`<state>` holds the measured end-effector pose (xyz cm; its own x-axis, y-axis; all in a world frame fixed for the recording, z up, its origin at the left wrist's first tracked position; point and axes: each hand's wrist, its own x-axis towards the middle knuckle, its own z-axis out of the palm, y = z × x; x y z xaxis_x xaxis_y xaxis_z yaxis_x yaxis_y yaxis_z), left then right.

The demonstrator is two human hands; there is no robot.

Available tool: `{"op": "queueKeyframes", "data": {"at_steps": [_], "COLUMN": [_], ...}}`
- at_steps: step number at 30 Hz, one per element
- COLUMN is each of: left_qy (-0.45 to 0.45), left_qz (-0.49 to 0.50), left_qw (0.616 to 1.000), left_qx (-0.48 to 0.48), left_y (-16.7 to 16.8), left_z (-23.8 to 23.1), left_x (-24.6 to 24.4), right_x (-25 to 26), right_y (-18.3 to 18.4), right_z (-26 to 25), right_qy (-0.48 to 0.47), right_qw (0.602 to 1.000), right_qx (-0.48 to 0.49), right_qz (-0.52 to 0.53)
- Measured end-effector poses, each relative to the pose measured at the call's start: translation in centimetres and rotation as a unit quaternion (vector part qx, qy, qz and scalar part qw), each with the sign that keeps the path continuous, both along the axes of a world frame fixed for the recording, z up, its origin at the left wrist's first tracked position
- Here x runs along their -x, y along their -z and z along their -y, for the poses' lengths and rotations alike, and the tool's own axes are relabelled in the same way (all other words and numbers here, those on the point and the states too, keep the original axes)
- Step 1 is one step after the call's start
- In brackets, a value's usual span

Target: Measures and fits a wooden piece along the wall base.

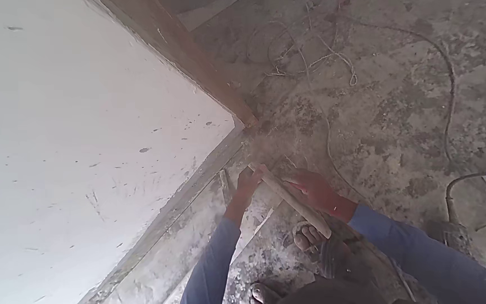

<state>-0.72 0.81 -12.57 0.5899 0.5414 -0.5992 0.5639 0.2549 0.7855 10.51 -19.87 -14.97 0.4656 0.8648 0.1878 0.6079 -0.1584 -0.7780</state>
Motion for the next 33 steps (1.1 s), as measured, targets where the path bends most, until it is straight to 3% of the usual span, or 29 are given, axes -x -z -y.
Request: {"op": "queueKeyframes", "data": {"at_steps": [9,17,22,33], "left_qy": [0.01,0.01,0.015,0.03], "left_qz": [-0.01,-0.007,0.006,-0.01], "left_qw": [1.0,1.0,1.0,0.999], "left_qx": [-0.002,0.014,0.017,0.018], "left_y": [-0.2,-0.7,-0.6,-1.3], "left_z": [0.0,0.0,-0.2,-0.3], "left_x": [-0.1,0.0,0.1,-0.1], "right_x": [0.9,0.4,-0.1,1.1], "right_y": [-2.4,-3.6,-2.4,0.6], "right_z": [7.1,1.5,-1.5,0.1], "right_qy": [0.054,0.045,0.035,0.038], "right_qw": [0.993,0.994,0.999,0.999], "right_qx": [0.09,0.039,0.02,-0.002], "right_qz": [0.059,0.087,0.034,0.026]}}
